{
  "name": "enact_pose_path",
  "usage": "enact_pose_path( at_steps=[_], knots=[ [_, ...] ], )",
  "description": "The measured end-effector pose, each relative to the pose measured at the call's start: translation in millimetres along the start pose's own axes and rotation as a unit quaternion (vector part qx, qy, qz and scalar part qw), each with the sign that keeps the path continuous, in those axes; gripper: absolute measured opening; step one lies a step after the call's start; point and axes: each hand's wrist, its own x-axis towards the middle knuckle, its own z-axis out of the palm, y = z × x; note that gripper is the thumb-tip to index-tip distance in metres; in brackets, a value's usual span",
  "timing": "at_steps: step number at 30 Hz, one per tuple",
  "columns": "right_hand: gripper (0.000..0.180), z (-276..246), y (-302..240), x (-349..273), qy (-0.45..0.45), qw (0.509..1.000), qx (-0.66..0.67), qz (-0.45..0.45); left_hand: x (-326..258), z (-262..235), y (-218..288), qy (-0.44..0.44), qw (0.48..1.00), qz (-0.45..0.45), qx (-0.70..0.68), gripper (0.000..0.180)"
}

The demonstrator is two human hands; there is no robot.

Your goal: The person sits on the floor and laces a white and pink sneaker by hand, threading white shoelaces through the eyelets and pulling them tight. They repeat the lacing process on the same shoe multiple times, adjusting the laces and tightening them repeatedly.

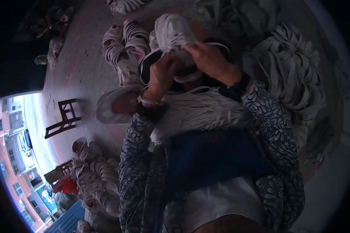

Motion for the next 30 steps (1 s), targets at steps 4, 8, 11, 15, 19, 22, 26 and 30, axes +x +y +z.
enact_pose_path(
  at_steps=[4, 8, 11, 15, 19, 22, 26, 30],
  knots=[
    [0.026, 2.5, -11.6, 2.0, -0.052, 0.990, -0.121, 0.059, 2.7, 5.0, -5.2, -0.023, 1.000, 0.006, 0.014, 0.015],
    [0.014, 12.0, -13.9, 14.1, 0.112, 0.951, -0.281, -0.061, 0.1, -0.1, 6.7, -0.033, 0.999, -0.012, 0.008, 0.014],
    [0.012, 8.8, -18.4, 22.3, 0.066, 0.957, -0.272, -0.075, -3.6, -4.1, 10.1, -0.017, 1.000, 0.002, -0.027, 0.014],
    [0.013, 6.3, -18.1, 24.3, 0.088, 0.952, -0.277, -0.100, -7.9, -9.3, -3.0, -0.033, 0.995, -0.027, -0.088, 0.013],
    [0.010, -8.0, -16.9, 20.8, 0.100, 0.989, -0.047, -0.098, -12.1, -13.1, 13.0, -0.039, 0.988, -0.065, -0.137, 0.012],
    [0.009, -55.4, -49.5, 17.8, 0.020, 0.928, 0.373, 0.010, -27.5, -26.0, 59.9, -0.052, 0.965, -0.072, -0.248, 0.007],
    [0.014, -65.0, -57.8, 6.2, -0.027, 0.832, 0.549, 0.075, -46.0, -30.6, 102.5, -0.130, 0.904, -0.043, -0.404, 0.011],
    [0.016, -24.2, -54.4, 0.4, -0.024, 0.909, 0.417, -0.014, -46.8, -26.9, 104.5, -0.165, 0.916, -0.027, -0.364, 0.009]
  ],
)
